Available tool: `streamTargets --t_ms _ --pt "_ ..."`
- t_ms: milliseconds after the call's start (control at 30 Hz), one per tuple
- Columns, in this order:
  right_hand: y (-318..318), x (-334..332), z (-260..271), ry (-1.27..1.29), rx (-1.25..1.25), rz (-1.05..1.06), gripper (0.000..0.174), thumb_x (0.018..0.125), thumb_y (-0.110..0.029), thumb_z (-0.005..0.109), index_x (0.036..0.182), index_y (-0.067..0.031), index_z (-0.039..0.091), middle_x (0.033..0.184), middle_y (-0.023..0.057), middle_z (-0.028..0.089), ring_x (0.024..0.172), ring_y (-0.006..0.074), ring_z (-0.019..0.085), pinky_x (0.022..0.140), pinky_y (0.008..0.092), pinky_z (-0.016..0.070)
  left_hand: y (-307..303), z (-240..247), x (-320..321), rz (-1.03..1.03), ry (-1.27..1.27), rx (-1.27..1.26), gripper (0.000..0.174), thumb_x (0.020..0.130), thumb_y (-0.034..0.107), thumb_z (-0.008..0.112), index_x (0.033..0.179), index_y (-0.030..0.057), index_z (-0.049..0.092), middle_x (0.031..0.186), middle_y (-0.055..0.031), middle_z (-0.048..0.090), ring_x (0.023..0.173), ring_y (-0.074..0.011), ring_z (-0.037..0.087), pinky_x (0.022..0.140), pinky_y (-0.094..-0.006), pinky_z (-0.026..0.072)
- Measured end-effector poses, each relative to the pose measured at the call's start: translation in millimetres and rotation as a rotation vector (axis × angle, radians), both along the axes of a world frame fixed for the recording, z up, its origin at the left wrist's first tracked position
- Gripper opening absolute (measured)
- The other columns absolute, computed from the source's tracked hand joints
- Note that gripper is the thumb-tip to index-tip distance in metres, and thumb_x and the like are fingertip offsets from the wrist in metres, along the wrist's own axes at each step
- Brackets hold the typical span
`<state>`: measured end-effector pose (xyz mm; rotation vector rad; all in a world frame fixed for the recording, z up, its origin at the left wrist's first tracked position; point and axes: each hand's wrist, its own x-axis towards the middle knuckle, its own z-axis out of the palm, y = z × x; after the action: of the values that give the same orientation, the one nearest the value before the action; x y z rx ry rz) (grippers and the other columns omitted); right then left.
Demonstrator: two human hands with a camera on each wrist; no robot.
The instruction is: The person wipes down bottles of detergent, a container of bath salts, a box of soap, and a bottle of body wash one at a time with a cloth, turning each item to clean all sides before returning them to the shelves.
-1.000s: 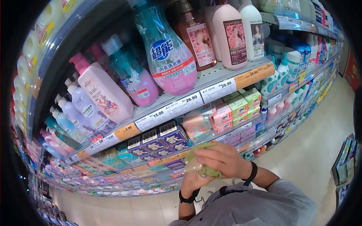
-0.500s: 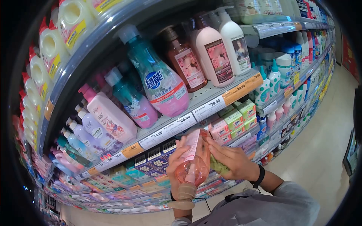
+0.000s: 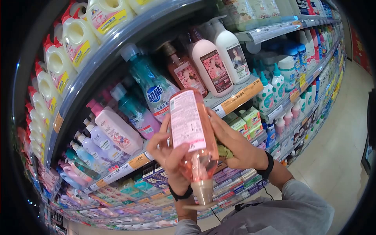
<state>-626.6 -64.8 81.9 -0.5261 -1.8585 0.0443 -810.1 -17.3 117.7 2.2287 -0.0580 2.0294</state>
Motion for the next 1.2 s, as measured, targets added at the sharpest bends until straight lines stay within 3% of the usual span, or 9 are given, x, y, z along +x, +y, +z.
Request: streamTargets --t_ms 33,133,267,433,467,567,667,900,1200 --pt "0 3 4 0.015 -0.008 -0.008 0.097 0.071 0.000 0.059 0.157 -0.0036 0.015 0.161 0.0274 0.013 0.139 0.0487 0.034 0.108 0.0411 0.0398 5 7 5 0.171 0.120 0.205 0.056 0.078 -0.001 0.072 0.124 0.0113 0.044 0.134 -0.0215 0.037 0.132 -0.0470 0.044 0.110 -0.0501 0.0420" --pt "5 10 13 0.067 -0.048 -0.013 0.095 0.075 0.000 0.060 0.157 -0.0034 0.012 0.160 0.0269 0.015 0.148 0.0437 0.020 0.118 0.0393 0.0244 11 9 25 0.217 0.055 0.121 0.055 0.084 0.002 0.071 0.130 0.0137 0.044 0.131 -0.0164 0.039 0.129 -0.0432 0.048 0.104 -0.0496 0.0471" --pt "22 22 12 0.021 0.024 -0.109 0.094 0.080 -0.002 0.064 0.157 -0.0056 0.012 0.159 0.0277 0.019 0.147 0.0448 0.022 0.117 0.0414 0.0250 1 23 36 0.318 0.077 -0.007 0.064 0.081 -0.009 0.065 0.137 0.0000 0.034 0.136 -0.0165 0.044 0.130 -0.0316 0.049 0.106 -0.0417 0.0441" --pt "41 26 18 0.080 0.103 -0.127 0.096 0.080 -0.001 0.068 0.158 -0.0086 0.013 0.154 0.0271 0.028 0.141 0.0454 0.032 0.114 0.0429 0.0298 24 21 53 0.179 -0.015 -0.145 0.062 0.083 -0.006 0.070 0.132 0.0033 0.033 0.143 -0.0219 0.039 0.133 -0.0311 0.045 0.107 -0.0435 0.0434" --pt "41 23 22 0.131 0.046 -0.121 0.093 0.078 0.001 0.069 0.156 -0.0045 0.018 0.149 0.0246 0.033 0.135 0.0426 0.040 0.111 0.0428 0.0339 27 22 58 0.177 -0.035 -0.138 0.060 0.083 -0.007 0.069 0.130 0.0031 0.034 0.143 -0.0217 0.038 0.133 -0.0309 0.045 0.107 -0.0433 0.0439" --pt "41 18 28 0.334 -0.259 0.101 0.089 0.078 -0.001 0.070 0.152 0.0004 0.021 0.146 0.0232 0.034 0.132 0.0395 0.042 0.109 0.0423 0.0352 30 34 65 0.247 -0.072 -0.131 0.055 0.084 -0.009 0.063 0.130 0.0009 0.036 0.139 -0.0198 0.038 0.126 -0.0313 0.049 0.104 -0.0428 0.0468" --pt "49 22 32 0.208 -0.047 -0.113 0.081 0.077 0.001 0.070 0.148 0.0036 0.031 0.142 0.0212 0.038 0.129 0.0344 0.044 0.107 0.0378 0.0366 24 43 74 0.365 -0.137 -0.262 0.044 0.086 -0.005 0.063 0.126 -0.0027 0.044 0.130 -0.0179 0.040 0.116 -0.0309 0.051 0.099 -0.0413 0.0501" --pt "51 20 33 0.200 -0.101 -0.184 0.071 0.079 -0.006 0.072 0.139 0.0115 0.038 0.141 0.0240 0.038 0.129 0.0398 0.044 0.108 0.0404 0.0366 38 39 72 0.662 -0.058 -0.169 0.037 0.086 0.005 0.068 0.118 -0.0052 0.053 0.114 -0.0234 0.054 0.107 -0.0428 0.056 0.087 -0.0464 0.0472" --pt "46 18 42 0.199 -0.131 -0.246 0.073 0.078 -0.005 0.069 0.141 0.0110 0.035 0.142 0.0259 0.038 0.131 0.0423 0.043 0.109 0.0418 0.0365 27 36 66 0.756 0.136 -0.045 0.057 0.086 0.002 0.062 0.137 -0.0133 0.042 0.127 -0.0307 0.054 0.111 -0.0463 0.054 0.096 -0.0491 0.0436"
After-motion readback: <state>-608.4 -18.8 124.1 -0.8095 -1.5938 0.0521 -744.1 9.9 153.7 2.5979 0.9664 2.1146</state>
